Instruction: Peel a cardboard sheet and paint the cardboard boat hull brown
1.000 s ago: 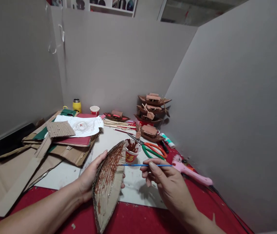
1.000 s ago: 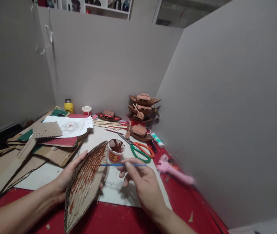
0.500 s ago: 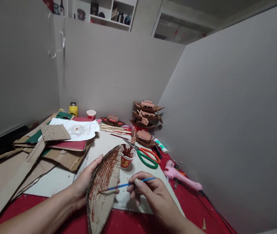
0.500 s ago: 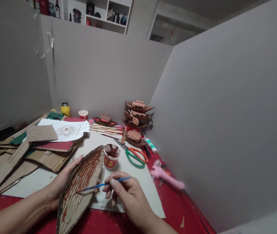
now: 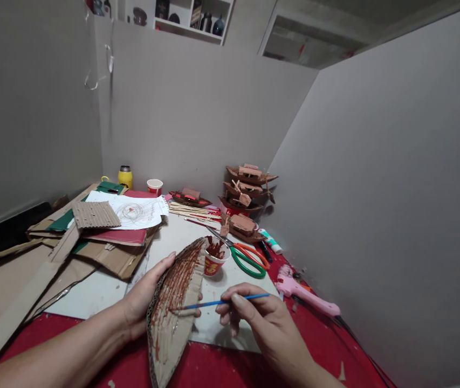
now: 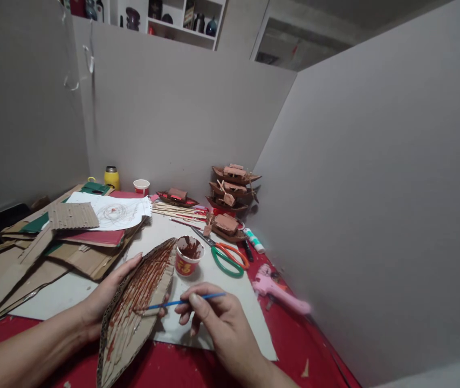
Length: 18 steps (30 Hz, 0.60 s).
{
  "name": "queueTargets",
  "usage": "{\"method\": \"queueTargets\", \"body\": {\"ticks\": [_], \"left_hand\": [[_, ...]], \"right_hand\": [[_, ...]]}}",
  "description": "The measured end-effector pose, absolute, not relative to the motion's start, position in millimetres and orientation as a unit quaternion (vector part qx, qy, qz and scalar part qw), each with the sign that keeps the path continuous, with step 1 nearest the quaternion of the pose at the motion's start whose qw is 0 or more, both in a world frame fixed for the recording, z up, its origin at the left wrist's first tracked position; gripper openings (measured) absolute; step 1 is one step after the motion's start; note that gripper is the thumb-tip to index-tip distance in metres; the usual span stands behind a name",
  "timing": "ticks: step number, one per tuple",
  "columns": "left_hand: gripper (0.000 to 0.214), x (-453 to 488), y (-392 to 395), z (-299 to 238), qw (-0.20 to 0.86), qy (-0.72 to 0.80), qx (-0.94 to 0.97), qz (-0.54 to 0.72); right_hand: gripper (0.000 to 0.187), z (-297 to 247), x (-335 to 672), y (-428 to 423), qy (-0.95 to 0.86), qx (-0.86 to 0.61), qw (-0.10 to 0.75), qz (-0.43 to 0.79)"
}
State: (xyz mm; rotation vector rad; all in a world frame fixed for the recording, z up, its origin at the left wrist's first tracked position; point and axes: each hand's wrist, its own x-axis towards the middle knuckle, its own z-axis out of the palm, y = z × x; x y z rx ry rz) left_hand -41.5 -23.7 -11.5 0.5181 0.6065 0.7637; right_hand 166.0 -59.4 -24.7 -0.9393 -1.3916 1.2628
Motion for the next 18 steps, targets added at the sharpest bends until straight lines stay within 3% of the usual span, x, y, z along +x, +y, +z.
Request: {"method": "queueTargets", "body": {"ticks": [5, 13, 18], "left_hand": [[0.045, -41, -24, -10, 0.846, 0.29, 0.247, 0.373], [0.054, -43, -23, -14, 0.86, 0.302, 0.241, 0.333], [0.045, -42, -22, -12, 0.852, 0.29, 0.243, 0.362]], "right_hand": [[0.021, -25, 166, -62, -0.587, -0.379, 0.464, 0.545], [0.023, -24, 172, -50, -0.584, -0.422, 0.535, 0.441], [0.022, -24, 168, -60, -0.597, -0.401, 0.498, 0.485]]}}
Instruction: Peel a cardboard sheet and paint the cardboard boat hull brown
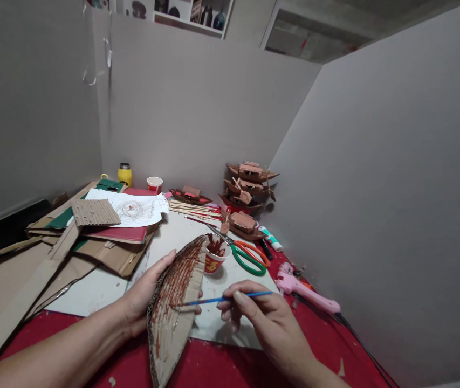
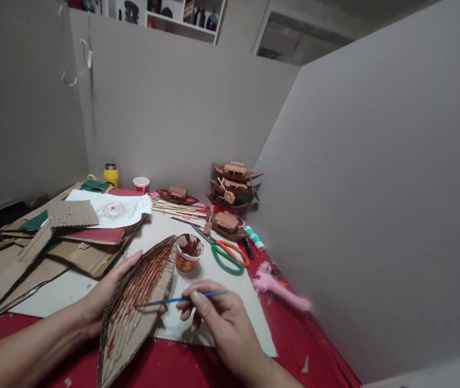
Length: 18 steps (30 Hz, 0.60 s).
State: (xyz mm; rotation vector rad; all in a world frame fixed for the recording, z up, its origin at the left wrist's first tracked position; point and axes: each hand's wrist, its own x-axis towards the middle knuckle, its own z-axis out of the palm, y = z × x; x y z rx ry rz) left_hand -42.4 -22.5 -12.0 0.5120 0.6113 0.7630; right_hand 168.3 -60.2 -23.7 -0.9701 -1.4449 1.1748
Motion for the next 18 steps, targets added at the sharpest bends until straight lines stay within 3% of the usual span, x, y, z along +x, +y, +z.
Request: {"method": "queueTargets", "body": {"ticks": [4, 12, 18], "left_hand": [[0.049, -42, -23, -11, 0.856, 0.285, 0.244, 0.355], [0.052, -43, -24, -9, 0.865, 0.285, 0.239, 0.337], [0.047, -42, -23, -11, 0.856, 0.287, 0.235, 0.361]], "right_hand": [[0.019, -24, 167, -67, -0.629, -0.384, 0.457, 0.499], [0.016, -24, 176, -61, -0.652, -0.424, 0.537, 0.327], [0.02, -21, 168, -81, -0.718, -0.351, 0.481, 0.36]]}}
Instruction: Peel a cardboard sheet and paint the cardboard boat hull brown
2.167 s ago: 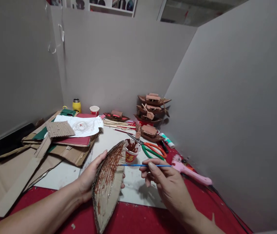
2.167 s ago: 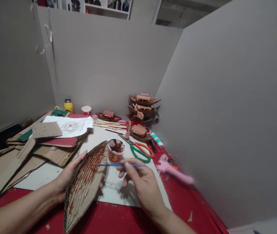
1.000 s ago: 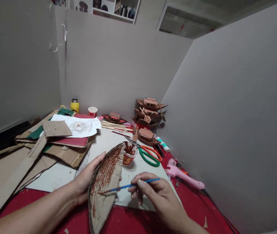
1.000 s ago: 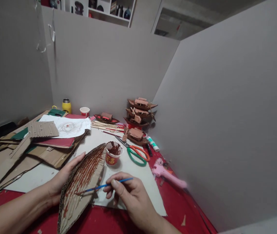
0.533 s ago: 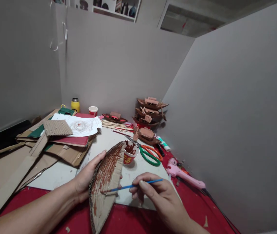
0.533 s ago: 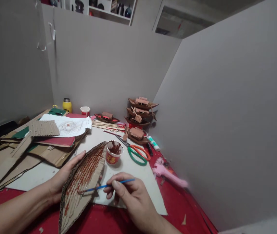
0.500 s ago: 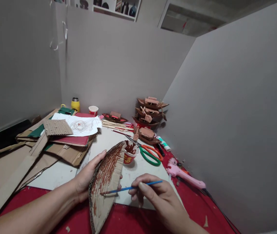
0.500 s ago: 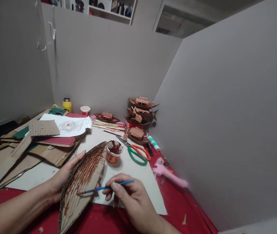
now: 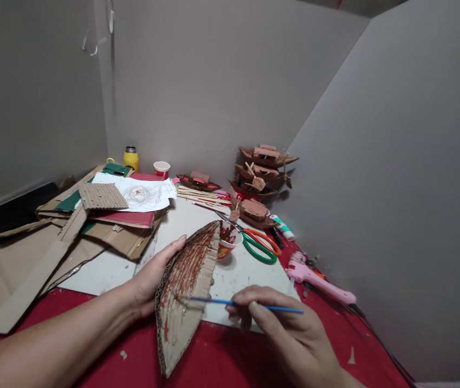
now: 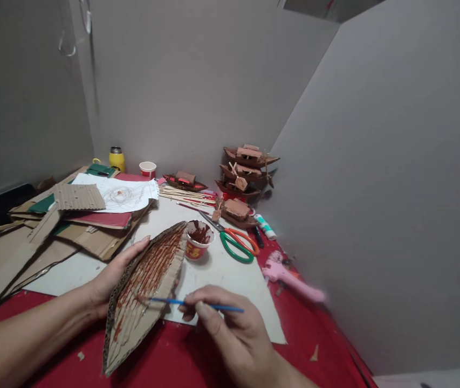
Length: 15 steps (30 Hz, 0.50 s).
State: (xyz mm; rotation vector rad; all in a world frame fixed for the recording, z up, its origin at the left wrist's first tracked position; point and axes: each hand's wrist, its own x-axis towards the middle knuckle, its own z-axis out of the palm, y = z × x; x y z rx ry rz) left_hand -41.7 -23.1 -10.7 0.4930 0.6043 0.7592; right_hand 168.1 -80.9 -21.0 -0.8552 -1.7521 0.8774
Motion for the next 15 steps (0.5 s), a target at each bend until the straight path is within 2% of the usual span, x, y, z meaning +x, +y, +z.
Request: {"method": "queueTargets", "body": {"ticks": [4, 8, 15], "left_hand": [[0.042, -41.4, -22.5, -12.5, 0.854, 0.274, 0.234, 0.375], [0.042, -40.8, -22.9, -12.0, 0.848, 0.295, 0.231, 0.375], [0.044, -40.5, -22.8, -15.1, 0.851, 0.293, 0.228, 0.372]], "right_hand": [[0.024, -20.4, 166.2, -87.8, -0.737, -0.318, 0.494, 0.335], [0.026, -25.2, 168.8, -84.6, -0.725, -0.35, 0.52, 0.285], [0.032, -19.5, 164.0, -88.4, -0.762, -0.313, 0.472, 0.314]]}}
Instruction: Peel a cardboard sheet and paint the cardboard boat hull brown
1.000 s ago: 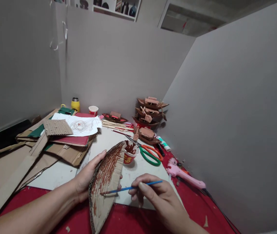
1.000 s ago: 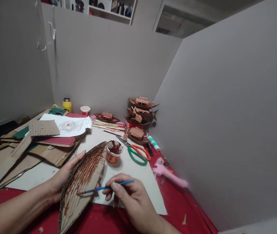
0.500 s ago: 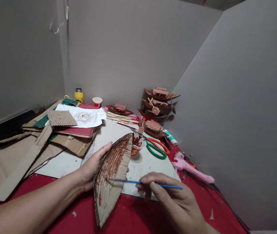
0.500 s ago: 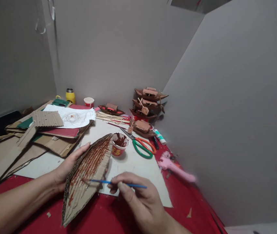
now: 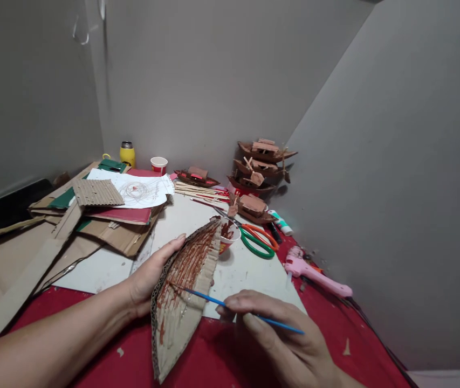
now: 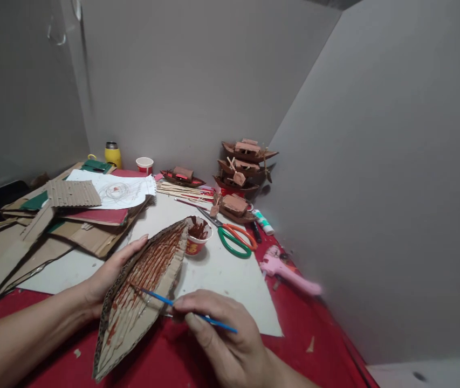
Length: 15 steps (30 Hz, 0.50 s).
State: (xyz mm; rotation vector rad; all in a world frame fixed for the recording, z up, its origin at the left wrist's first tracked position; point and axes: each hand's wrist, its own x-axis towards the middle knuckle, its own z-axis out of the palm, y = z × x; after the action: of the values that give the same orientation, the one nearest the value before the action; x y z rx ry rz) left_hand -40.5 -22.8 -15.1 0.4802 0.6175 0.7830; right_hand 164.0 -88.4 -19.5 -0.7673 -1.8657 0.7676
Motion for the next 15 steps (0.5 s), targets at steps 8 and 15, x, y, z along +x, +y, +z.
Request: {"method": "queueTargets", "body": {"ticks": [8, 15], "left_hand": [[0.038, -39.8, -24.9, -12.1, 0.861, 0.268, 0.231, 0.364], [0.045, -40.7, -25.3, -15.2, 0.857, 0.279, 0.227, 0.37]], "right_hand": [[0.024, -26.2, 167.8, -83.5, -0.721, -0.362, 0.52, 0.28], [0.024, -21.6, 165.7, -87.2, -0.743, -0.329, 0.493, 0.31]]}}
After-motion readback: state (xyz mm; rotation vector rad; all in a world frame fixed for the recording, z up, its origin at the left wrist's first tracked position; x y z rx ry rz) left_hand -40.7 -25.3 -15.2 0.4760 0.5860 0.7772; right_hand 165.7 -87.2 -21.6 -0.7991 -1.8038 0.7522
